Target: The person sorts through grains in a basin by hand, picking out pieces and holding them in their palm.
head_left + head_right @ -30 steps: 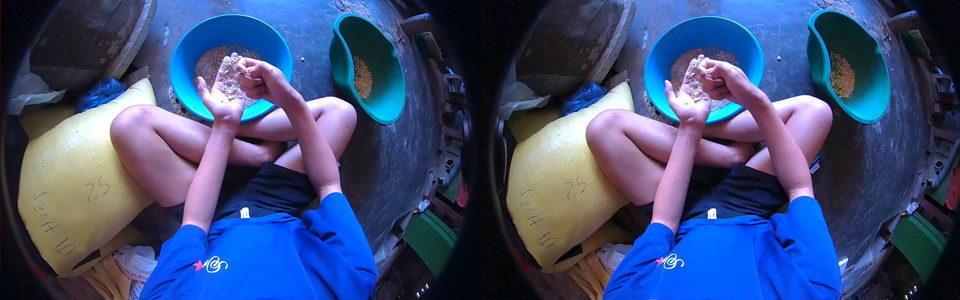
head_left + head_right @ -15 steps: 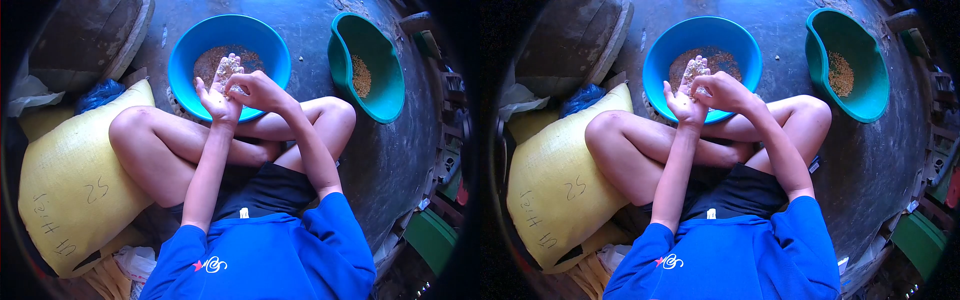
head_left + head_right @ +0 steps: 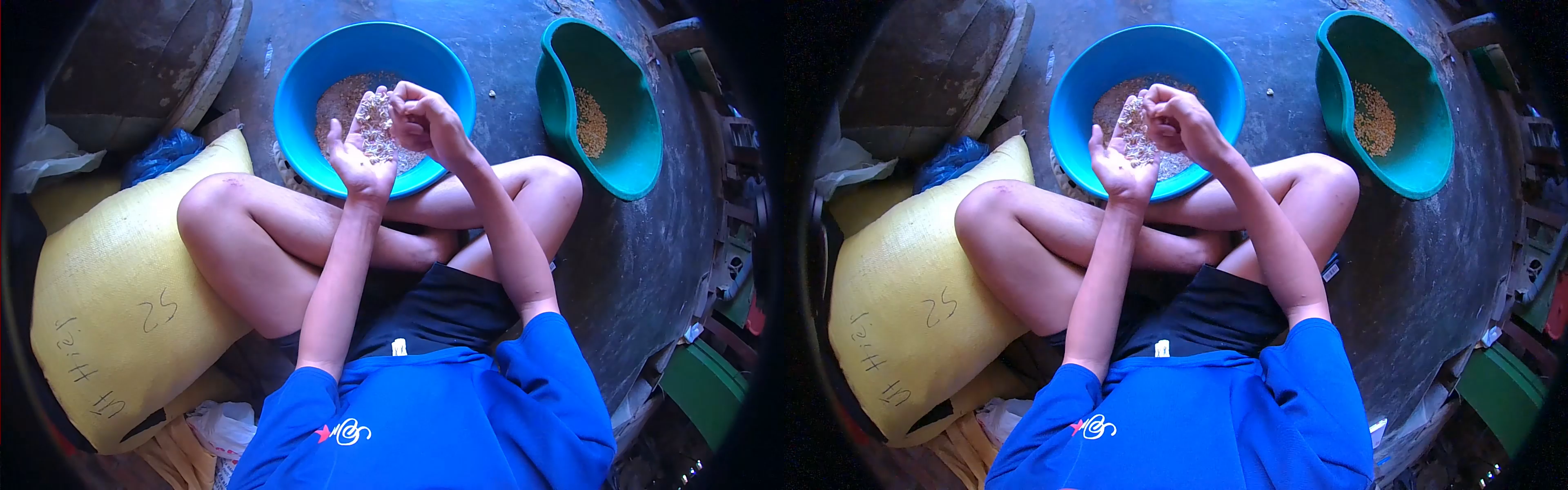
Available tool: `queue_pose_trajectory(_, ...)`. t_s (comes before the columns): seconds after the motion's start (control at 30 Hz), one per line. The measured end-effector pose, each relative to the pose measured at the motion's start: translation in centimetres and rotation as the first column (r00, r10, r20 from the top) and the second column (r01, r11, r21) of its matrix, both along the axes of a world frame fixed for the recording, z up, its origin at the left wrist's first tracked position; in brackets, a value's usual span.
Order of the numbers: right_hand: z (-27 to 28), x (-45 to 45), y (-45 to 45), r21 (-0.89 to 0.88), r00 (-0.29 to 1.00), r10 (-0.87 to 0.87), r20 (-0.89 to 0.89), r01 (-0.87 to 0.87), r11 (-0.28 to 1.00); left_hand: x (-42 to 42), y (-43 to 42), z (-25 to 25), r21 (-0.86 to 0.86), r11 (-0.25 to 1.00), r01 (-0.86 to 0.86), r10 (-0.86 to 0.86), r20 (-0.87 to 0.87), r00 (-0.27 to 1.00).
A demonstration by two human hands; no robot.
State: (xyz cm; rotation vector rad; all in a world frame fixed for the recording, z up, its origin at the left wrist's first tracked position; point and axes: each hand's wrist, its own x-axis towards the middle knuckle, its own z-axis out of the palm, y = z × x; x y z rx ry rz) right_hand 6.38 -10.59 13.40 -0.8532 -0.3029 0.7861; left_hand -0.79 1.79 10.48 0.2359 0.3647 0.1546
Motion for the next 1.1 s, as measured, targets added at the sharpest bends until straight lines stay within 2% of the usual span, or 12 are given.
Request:
queue_pose_trajectory(0.1, -0.6, 0.4, -0.3, -0.015, 0.999, -0.039, -0.007, 0.039, 0.999, 0.2, -0.1, -0.3, 0.04, 0.999, 0.03, -0.032, 0.041, 0.999)
queue_pose_trajectory(0.13, -0.9, 0.6, -0.6, -0.086, 0.996, -0.064, 0.064, 0.069, 0.994, 0.4, -0.2, -0.6, 0.074, 0.997, 0.031, -0.033, 0.031, 0.999)
queue_pose_trajectory(0.23, -1.7, 1.1, -0.7, -0.158, 0.986, -0.155, 0.06, 0.163, 0.974, 0.6, -0.4, -1.2, 0.129, 0.991, 0.025, -0.032, 0.052, 0.998)
queue_pose_trajectory(0.3, -1.5, 0.9, -0.3, -0.23, 0.94, -0.244, 0.237, 0.298, 0.926, 0.7, -0.5, -1.0, 0.199, 0.98, 0.02, -0.031, 0.051, 0.998)
queue_pose_trajectory(0.37, -1.2, 0.8, -0.1, -0.311, 0.861, -0.241, 0.448, 0.403, 0.861, 0.4, -0.3, -1.1, 0.157, 0.986, 0.05, -0.058, 0.048, 0.997)
queue_pose_trajectory(0.47, -0.4, 0.5, -0.4, -0.465, 0.668, -0.017, 0.744, 0.535, 0.705, 0.1, 0.2, -1.7, 0.006, 0.999, 0.052, -0.052, 0.105, 0.993)
queue_pose_trajectory(0.5, -0.3, 0.5, -0.6, -0.441, 0.603, 0.025, 0.797, 0.554, 0.706, 0.1, 0.3, -2.0, -0.058, 0.997, 0.046, -0.038, 0.132, 0.991)
queue_pose_trajectory(0.57, -0.2, 0.4, -0.9, -0.389, 0.459, 0.104, 0.882, 0.586, 0.711, 0.2, 0.1, -1.4, -0.024, 1.0, 0.018, -0.015, 0.144, 0.989)
queue_pose_trajectory(0.6, -0.4, 0.5, -1.3, -0.376, 0.387, 0.157, 0.908, 0.591, 0.714, 0.2, 0.1, -1.2, -0.022, 1.0, 0.013, -0.01, 0.152, 0.988)
queue_pose_trajectory(0.8, -0.8, 1.0, -2.4, -0.407, 0.339, 0.259, 0.904, 0.502, 0.763, 0.2, 0.3, -0.9, -0.104, 0.994, 0.022, -0.007, 0.142, 0.99)
queue_pose_trajectory(0.93, -0.5, 0.8, -2.2, -0.398, 0.341, 0.244, 0.908, 0.519, 0.756, 0.1, 0.0, -0.6, -0.051, 0.999, 0.002, 0.002, 0.084, 0.996)
queue_pose_trajectory(1.1, -0.8, 0.8, -2.0, -0.418, 0.348, 0.261, 0.9, 0.523, 0.743, 0.1, 0.2, -0.8, -0.062, 0.998, 0.013, -0.007, 0.096, 0.995)
